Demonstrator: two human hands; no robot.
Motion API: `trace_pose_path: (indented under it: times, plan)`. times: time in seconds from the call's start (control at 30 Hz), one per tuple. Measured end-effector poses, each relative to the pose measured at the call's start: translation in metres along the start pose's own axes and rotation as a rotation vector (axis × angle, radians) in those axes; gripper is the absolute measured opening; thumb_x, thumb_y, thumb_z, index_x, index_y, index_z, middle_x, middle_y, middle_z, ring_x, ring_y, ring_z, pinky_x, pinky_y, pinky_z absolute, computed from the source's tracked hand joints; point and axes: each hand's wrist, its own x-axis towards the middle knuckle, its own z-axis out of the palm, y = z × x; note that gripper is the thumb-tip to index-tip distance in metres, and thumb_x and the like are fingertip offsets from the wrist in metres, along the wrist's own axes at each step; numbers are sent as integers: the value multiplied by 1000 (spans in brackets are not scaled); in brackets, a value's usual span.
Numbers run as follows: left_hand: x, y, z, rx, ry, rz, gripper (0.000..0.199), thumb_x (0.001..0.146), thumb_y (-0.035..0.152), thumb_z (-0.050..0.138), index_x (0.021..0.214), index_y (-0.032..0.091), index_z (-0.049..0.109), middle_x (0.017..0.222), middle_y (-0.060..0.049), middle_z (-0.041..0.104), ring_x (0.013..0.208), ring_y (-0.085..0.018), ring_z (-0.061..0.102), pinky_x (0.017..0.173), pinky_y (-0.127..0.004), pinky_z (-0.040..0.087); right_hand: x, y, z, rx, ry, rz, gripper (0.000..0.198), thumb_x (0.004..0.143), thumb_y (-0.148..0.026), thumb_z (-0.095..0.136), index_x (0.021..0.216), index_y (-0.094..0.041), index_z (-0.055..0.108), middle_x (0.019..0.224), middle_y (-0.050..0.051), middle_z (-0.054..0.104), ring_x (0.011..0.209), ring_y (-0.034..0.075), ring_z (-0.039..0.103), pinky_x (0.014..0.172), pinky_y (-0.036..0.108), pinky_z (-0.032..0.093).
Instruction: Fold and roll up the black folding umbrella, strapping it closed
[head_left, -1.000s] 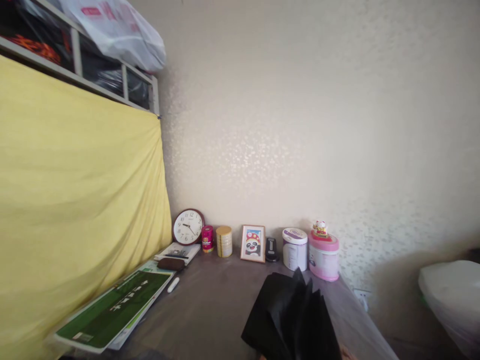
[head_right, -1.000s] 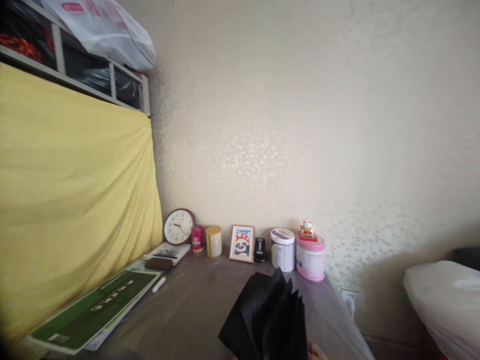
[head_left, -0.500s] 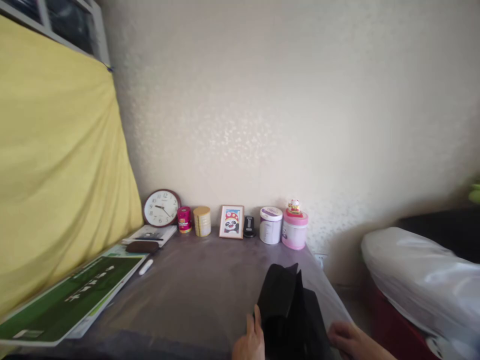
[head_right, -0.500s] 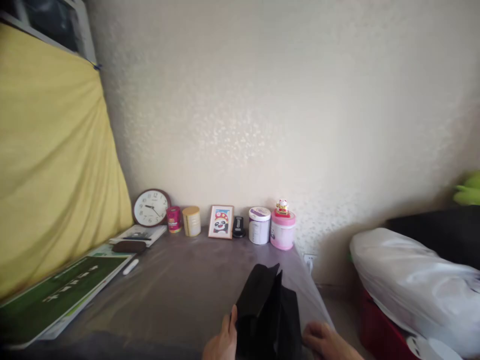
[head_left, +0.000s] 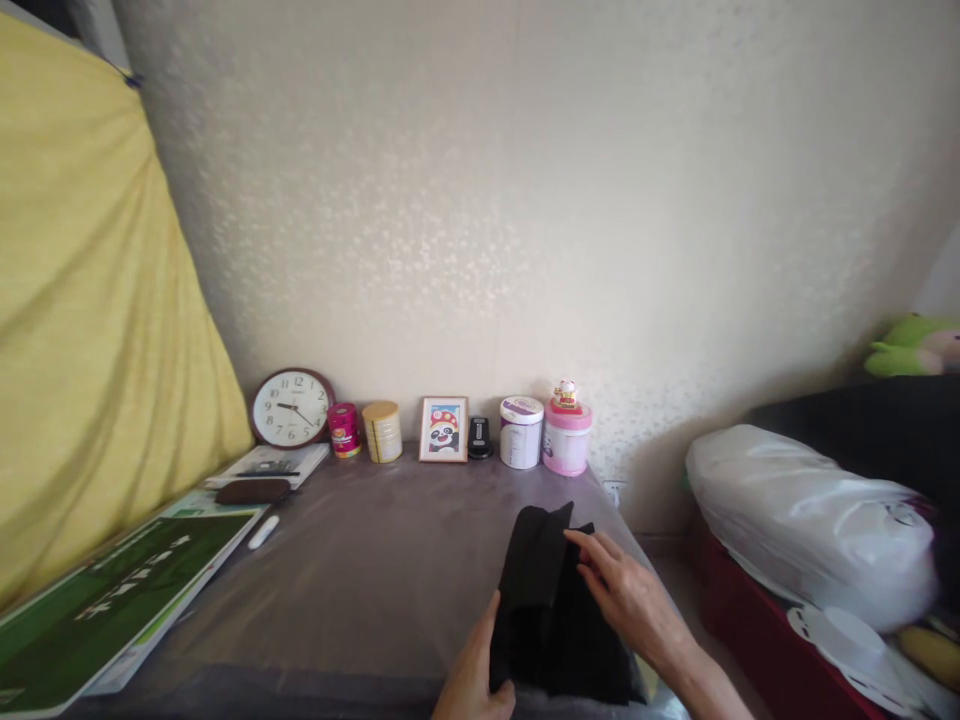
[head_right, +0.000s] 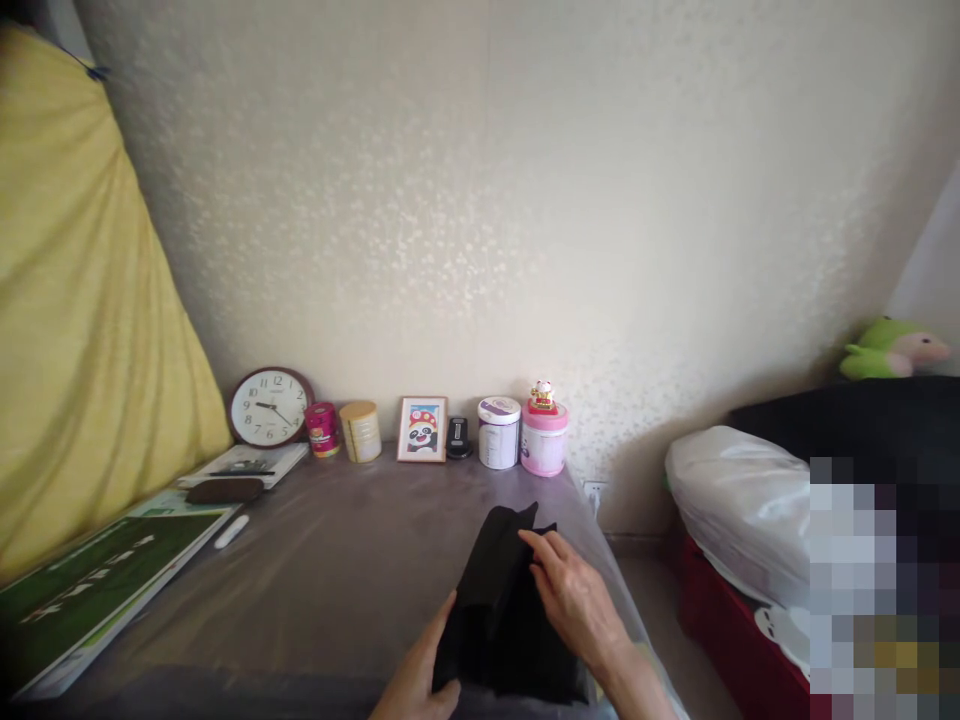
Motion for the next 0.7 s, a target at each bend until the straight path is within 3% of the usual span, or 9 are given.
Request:
trace_pose_path:
  times: [0.07,0.17,0.27,0.33,0.5,0.7]
  plan:
    - [2,0,6,134,0,31,93,59,0,50,141,18,11,148,-8,22,135,-20,23,112,-32,18,6,-8,7,-76,-19,-48,41,85,-17,34,123,-26,48,101,6,61,84,18,62,72,29,49]
    - [1,10,12,336,-24,-81,93,62,1,50,141,16,5,148,-12,22,128,-22,38,105,-29,32,15,-7,12,-134,-45,-51,32,88,-16,30,105,-22,57,95,6,62,79,18,63,68,28,48]
    - [-3,25,17,531,-28,-166,92,62,-2,45,140,23,3,149,-11,17,104,-24,60,87,-29,48,28,-5,13,-105,-1,-24,27,89,-18,32,94,-22,58,89,4,63,77,17,63,67,27,47]
    - [-4,33,22,666,-11,-188,90,62,-5,40,139,26,6,149,-9,17,87,-23,66,76,-29,53,36,-6,17,-79,29,-16,25,89,-18,33,94,-23,57,89,3,63,77,16,62,66,26,46]
    - [-5,36,45,889,104,-212,75,71,-7,27,136,29,22,143,-9,31,68,-20,69,60,-30,57,50,-17,45,-53,-3,-36,23,89,-17,36,90,-22,58,91,3,61,77,14,61,67,22,45]
    - [-4,28,63,997,197,-179,68,75,-5,30,133,31,33,139,-5,41,65,-16,68,56,-24,57,44,-15,91,-111,18,-75,22,90,-16,40,87,-23,61,87,2,62,85,16,58,78,25,44]
